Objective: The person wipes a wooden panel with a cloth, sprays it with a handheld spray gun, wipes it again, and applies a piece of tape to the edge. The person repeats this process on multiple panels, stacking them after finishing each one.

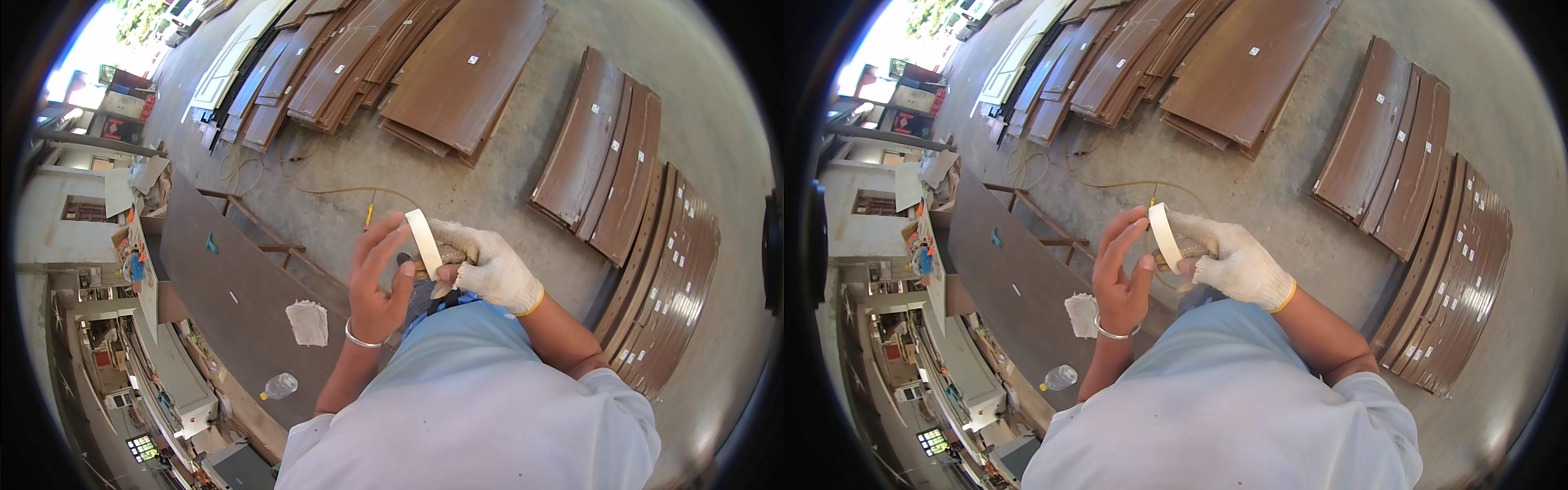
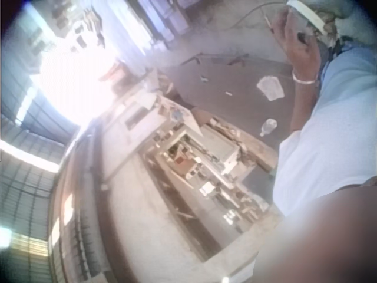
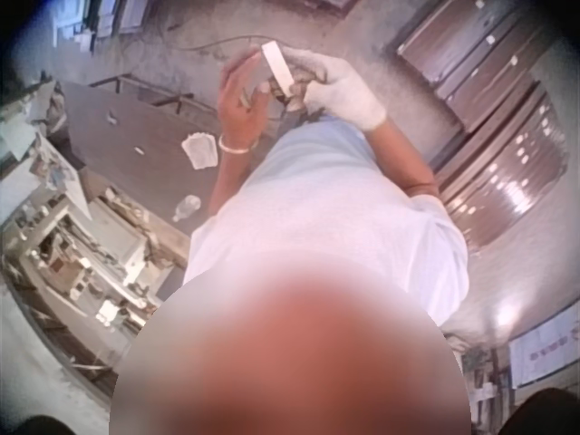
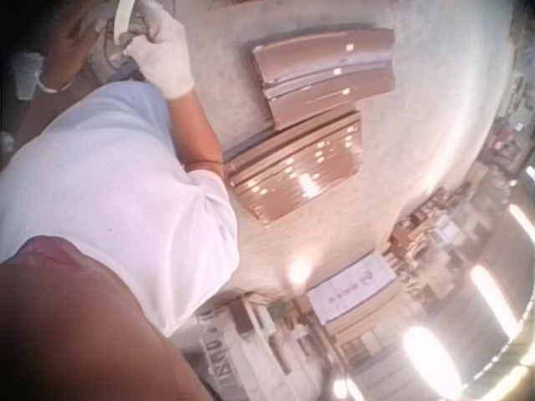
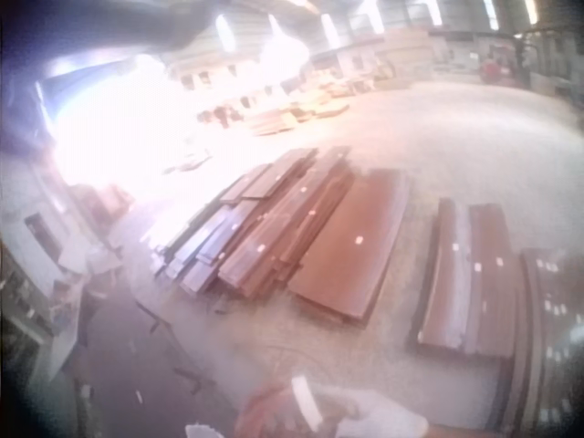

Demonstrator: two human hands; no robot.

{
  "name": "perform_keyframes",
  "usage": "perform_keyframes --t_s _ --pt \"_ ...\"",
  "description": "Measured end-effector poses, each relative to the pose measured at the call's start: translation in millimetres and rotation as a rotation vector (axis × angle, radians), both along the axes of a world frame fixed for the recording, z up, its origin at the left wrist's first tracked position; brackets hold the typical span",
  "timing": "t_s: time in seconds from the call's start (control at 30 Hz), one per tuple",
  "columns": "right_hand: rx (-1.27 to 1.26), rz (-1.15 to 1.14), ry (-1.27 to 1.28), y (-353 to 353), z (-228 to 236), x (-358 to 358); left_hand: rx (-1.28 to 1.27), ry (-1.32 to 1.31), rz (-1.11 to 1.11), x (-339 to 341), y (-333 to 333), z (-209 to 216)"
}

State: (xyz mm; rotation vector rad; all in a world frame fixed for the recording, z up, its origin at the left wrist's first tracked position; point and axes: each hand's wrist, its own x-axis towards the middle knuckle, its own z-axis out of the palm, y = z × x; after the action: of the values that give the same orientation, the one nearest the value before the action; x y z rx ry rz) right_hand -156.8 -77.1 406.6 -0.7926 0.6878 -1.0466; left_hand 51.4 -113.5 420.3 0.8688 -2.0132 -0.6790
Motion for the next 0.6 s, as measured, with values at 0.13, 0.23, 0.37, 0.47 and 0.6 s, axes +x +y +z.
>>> perform_keyframes --t_s 0.13,0.23,0.37,0.47,0.6 --pt "0.025 0.001 0.097 3 8 -3 0.058 -0.005 -0.039 -5 6 3" --pt "0.021 0.001 0.106 7 14 -7 0.054 0.006 -0.031 -8 9 3" --pt "0.065 0.01 0.06 15 21 -10 0.007 0.002 -0.031 -7 11 6" --pt "0.067 0.008 0.031 20 25 -10 -0.018 0.017 -0.034 -6 14 9" --pt "0.072 0.042 0.017 25 27 -11 -0.049 0.023 -0.03 -5 20 14"
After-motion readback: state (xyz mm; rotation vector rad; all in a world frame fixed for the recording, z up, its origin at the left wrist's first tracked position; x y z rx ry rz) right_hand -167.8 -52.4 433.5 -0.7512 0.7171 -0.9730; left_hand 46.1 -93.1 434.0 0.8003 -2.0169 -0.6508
